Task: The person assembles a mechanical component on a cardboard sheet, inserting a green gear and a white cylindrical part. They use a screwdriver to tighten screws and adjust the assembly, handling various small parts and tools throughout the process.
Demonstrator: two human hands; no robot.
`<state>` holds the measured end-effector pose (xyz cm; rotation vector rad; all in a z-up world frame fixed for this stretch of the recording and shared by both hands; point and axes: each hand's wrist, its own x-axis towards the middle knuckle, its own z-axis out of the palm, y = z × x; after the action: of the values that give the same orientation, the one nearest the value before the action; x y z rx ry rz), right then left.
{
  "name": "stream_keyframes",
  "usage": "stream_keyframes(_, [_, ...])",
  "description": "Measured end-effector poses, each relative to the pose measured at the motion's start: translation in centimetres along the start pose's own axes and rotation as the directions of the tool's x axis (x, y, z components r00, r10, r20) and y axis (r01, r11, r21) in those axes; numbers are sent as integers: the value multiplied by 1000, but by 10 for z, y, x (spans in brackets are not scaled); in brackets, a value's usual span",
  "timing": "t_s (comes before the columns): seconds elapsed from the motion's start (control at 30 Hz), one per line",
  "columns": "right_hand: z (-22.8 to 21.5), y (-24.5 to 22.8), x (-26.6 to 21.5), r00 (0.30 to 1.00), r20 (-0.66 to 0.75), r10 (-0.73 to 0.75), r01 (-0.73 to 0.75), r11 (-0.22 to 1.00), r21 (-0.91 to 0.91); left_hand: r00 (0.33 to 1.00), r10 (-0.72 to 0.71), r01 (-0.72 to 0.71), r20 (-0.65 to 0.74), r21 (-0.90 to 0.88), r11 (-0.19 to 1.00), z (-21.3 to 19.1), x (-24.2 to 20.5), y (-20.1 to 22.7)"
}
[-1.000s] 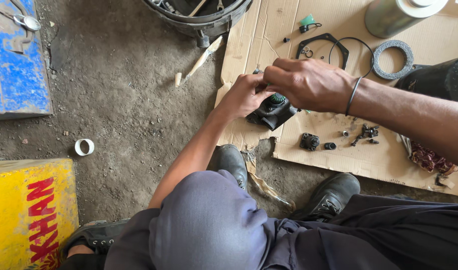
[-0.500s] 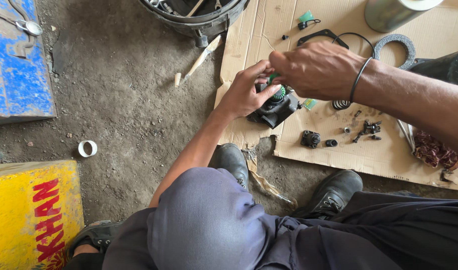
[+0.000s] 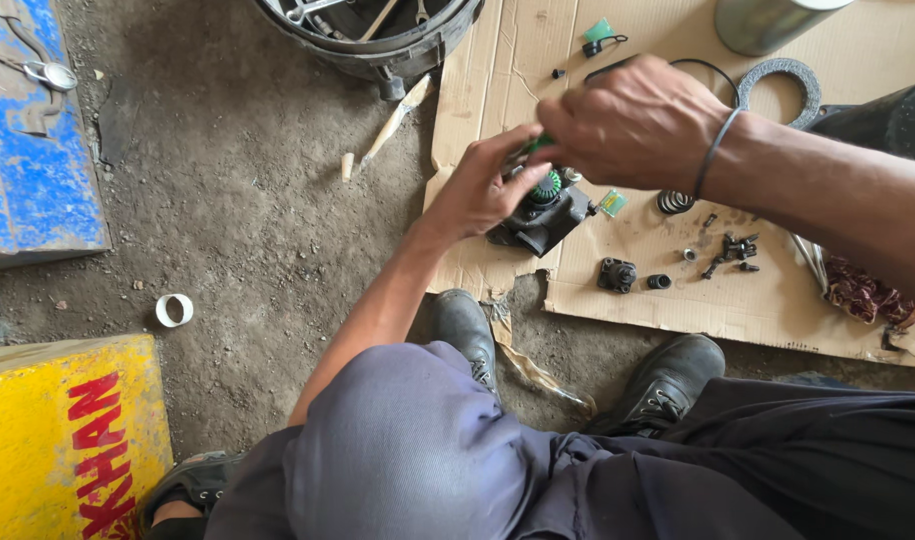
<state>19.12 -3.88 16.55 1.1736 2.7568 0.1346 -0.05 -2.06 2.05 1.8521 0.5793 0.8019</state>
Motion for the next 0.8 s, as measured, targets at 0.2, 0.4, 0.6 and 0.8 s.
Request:
stream_keyframes(0.2, [10, -9, -3, 982, 13, 190, -189, 981, -45, 989, -99, 108, -110, 81, 991, 12, 7, 10])
stream_keyframes(0.4, [20, 3, -10, 944, -291, -152, 175, 983, 55, 990, -78, 86, 118, -65, 994, 3, 11, 1])
stream_keyframes(0.6, [-4, -13, 1, 884, 325, 335, -325, 942, -89, 988, 130, -137, -80, -99, 986, 35, 3, -2])
stream_keyframes(0.8, [0, -12, -6, 891, -413, -188, 231, 971, 56, 963, -215, 238, 161, -141, 961, 20, 29, -27])
